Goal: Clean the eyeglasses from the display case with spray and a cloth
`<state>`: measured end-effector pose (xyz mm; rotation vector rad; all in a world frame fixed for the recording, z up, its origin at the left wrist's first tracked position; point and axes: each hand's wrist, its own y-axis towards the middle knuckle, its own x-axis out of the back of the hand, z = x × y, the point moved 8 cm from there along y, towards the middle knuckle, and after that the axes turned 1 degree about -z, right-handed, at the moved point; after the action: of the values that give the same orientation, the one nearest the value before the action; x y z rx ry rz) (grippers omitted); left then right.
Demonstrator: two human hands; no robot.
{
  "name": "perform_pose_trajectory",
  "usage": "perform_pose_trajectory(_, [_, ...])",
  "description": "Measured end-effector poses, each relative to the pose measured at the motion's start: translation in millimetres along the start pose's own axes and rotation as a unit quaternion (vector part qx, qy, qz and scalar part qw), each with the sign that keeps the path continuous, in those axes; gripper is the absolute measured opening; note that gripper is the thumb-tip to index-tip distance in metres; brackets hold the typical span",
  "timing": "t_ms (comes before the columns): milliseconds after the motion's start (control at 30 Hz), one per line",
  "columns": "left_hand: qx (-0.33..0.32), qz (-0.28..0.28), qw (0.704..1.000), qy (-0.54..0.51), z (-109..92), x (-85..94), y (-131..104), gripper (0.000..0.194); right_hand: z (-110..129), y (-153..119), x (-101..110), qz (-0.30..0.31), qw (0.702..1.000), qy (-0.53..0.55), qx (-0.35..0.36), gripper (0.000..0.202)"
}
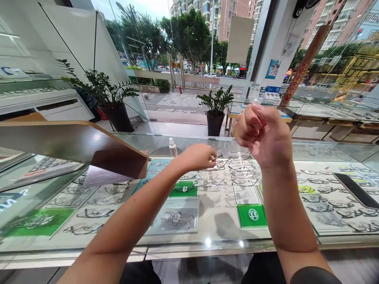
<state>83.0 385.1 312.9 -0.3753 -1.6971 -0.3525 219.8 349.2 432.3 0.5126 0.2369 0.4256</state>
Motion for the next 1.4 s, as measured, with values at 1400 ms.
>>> perform_pose_trajectory(1400, [-0.039,-0.346,0.816,-0.461,0,99.2,-69,0.027,-45,5,-12,-0.004,0.988,0.142,-0.065,0.047])
